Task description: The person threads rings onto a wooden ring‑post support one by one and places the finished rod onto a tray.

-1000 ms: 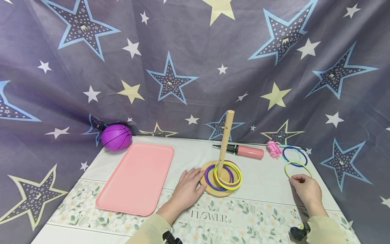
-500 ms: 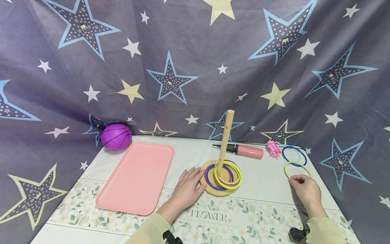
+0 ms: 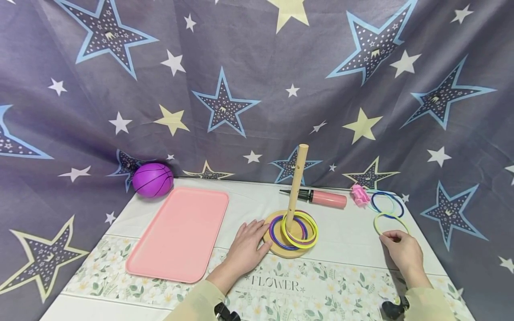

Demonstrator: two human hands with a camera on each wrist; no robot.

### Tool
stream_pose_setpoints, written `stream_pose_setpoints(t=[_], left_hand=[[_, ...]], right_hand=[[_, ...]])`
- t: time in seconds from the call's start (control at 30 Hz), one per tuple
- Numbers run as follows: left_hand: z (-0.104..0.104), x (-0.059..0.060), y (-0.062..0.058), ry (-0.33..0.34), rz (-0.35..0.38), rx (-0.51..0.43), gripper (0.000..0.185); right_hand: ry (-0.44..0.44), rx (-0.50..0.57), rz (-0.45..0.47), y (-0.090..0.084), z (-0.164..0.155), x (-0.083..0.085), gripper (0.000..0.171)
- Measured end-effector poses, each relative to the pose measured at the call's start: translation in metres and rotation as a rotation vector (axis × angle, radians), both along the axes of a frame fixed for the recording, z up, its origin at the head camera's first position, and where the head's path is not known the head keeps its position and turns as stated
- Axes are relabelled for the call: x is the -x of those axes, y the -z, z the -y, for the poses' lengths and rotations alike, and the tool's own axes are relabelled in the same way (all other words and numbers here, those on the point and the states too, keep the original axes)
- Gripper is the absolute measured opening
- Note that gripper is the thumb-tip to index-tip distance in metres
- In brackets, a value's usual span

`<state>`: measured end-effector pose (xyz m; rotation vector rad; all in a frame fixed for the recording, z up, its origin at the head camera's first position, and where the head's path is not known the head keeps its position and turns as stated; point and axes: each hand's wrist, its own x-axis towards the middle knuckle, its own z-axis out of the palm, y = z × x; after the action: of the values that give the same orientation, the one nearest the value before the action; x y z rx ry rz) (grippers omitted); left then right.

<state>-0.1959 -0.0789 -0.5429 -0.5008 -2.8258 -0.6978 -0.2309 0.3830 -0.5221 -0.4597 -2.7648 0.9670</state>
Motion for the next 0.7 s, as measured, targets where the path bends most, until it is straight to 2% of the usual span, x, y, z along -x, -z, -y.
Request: stream_pose_setpoints(t=[0.7], left_hand=[[0.0001,-0.0003,-0.0003,0.001,0.005,-0.004,0.055]], right_hand=[[-0.024,-0.019,-0.018,0.0004,0.0027,-0.0076,0.034]])
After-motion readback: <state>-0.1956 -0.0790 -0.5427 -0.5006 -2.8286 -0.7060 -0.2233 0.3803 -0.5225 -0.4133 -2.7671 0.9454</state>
